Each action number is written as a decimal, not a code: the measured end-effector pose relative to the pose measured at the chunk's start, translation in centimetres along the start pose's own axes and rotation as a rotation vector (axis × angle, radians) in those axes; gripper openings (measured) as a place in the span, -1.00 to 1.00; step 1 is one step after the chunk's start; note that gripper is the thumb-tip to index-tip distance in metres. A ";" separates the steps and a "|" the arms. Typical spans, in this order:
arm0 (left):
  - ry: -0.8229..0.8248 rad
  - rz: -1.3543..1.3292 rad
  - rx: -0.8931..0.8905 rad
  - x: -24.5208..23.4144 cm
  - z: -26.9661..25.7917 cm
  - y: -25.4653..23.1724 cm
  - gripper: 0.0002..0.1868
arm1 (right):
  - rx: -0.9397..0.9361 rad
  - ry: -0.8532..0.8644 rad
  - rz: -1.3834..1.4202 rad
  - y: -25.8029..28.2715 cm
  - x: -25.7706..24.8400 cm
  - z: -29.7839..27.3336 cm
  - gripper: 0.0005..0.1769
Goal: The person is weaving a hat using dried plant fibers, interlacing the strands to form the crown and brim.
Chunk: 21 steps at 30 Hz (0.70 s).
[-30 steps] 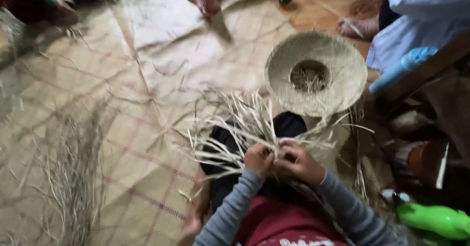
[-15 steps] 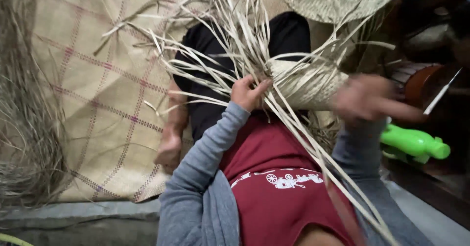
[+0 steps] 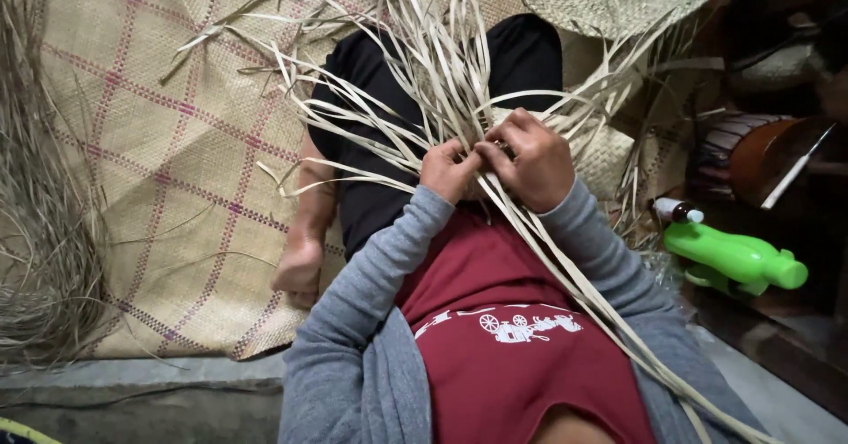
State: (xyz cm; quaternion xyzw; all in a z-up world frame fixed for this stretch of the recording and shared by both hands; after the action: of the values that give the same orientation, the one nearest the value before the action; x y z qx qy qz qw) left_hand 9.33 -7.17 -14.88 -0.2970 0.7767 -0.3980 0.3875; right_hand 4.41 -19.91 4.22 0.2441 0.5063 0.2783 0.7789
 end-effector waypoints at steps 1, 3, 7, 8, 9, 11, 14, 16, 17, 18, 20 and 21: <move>-0.011 -0.015 0.015 -0.2 -0.2 -0.4 -0.82 | -0.026 0.004 -0.040 0.2 0.1 0.0 -0.88; 0.008 -0.022 0.022 0.9 0.9 2.2 -0.77 | -0.036 0.015 0.070 3.0 0.7 -0.2 -0.91; -0.205 -0.083 0.004 0.2 -1.2 -1.7 -0.81 | -0.361 0.145 0.525 11.1 2.5 -4.3 -0.71; -0.205 -0.083 0.003 -0.8 -0.9 -1.6 -0.81 | -0.360 0.146 0.526 13.2 1.7 -4.5 -0.71; -0.077 0.045 0.008 -0.5 -0.5 -1.6 -0.74 | -0.377 0.215 0.689 15.5 1.2 -4.9 -0.76; 0.052 0.172 0.009 -0.5 -0.6 -2.4 -0.63 | -0.390 0.288 0.855 17.6 -0.1 -4.4 -0.81; 0.119 -0.017 -0.005 -0.4 -1.3 -4.2 -0.61 | -0.444 0.209 0.558 15.3 -1.6 -2.2 -0.44; 0.162 -0.191 -0.077 0.0 -1.2 -3.2 -0.69 | -0.199 0.074 0.236 9.1 -1.7 -0.8 -0.38; 0.155 -0.198 -0.078 -0.1 -0.9 -2.8 -0.69 | -0.205 0.082 0.237 7.7 -1.2 -1.5 -0.38; 0.186 -0.190 -0.088 0.1 -0.8 -2.2 -0.66 | -0.125 0.133 0.084 5.3 -0.1 -2.2 -0.25; 0.210 -0.187 -0.105 -0.4 -0.8 -1.3 -0.63 | -0.050 0.191 -0.065 3.0 1.3 -3.1 -0.12; 0.226 -0.223 -0.039 -0.9 -0.9 -1.8 -0.70 | -0.069 0.184 -0.097 3.1 1.6 -3.2 -0.13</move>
State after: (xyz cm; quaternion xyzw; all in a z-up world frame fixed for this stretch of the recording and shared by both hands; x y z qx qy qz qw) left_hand 9.39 -7.04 -12.65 -0.3421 0.7851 -0.4545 0.2451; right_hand 1.43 -16.28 4.08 0.1656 0.5770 0.2791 0.7495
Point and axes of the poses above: each hand's wrist, its own z-axis towards the middle knuckle, its own x-axis out of the palm, y = z × x, the point moved 10 cm from there along z, towards the middle knuckle, and after that the axes turned 10 degrees about z, right-handed, at the moved point
